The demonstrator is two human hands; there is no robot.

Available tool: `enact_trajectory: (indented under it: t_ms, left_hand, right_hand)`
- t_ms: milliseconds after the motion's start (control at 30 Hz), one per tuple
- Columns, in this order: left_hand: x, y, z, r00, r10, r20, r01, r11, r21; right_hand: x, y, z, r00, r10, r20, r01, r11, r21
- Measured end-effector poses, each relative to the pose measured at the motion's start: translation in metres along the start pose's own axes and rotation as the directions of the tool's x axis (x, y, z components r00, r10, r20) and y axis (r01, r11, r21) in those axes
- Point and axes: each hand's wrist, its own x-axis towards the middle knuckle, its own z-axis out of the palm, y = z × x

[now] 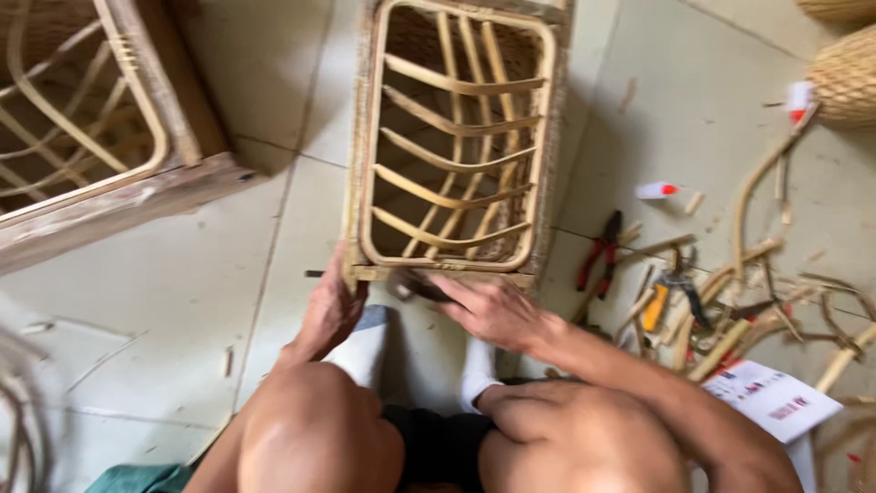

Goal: The person inserts thin wooden strips into a rectangular basket frame, hammers them into place, trims excess with pliers, and applies glue to the joints. The person works on the basket while sitting on the floor.

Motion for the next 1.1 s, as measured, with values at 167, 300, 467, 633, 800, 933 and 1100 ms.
enact_trajectory:
  t_ms: [167,300,467,633,800,933,1100]
  left_hand:
    - [0.008,0.02,-0.005,0.999,0.027,0.017,-0.028,0.996,0.079]
    - [0.009,0.034,-0.018,0.889,0.445,-0.104,-0.381,0.848,0.369]
    - [0.018,0.053,-0.017,0.784,0.603,0.145,-0.586,0.642,0.494]
    - [0.037,0.058,-0.01,0.728,0.633,0.262,-0.668,0.57,0.479]
    - [0.042,0.056,-0.001,0.737,0.619,0.271,-0.66,0.572,0.487]
    - [0.045,0.057,-0.002,0.754,0.593,0.284,-0.64,0.561,0.525]
    - [0.042,0.057,-0.001,0.729,0.641,0.242,-0.661,0.567,0.492]
  right_hand:
    - [-0.099,0.023,-0.026,0.95,0.149,-0.275,-0.129,0.988,0.087]
    - [-0.128,0.037,-0.018,0.784,0.497,-0.373,-0.452,0.868,0.206]
    - [-0.13,0.043,-0.005,0.763,0.519,-0.384,-0.436,0.853,0.287]
    - [-0.116,0.058,-0.012,0.717,0.651,-0.251,-0.546,0.748,0.378]
    - [-0.096,0.079,-0.025,0.716,0.593,-0.369,-0.461,0.798,0.388]
    - [-0.072,0.087,-0.047,0.709,0.532,-0.462,-0.422,0.846,0.326]
    - [-0.048,0.098,-0.078,0.735,0.569,-0.368,-0.452,0.816,0.36]
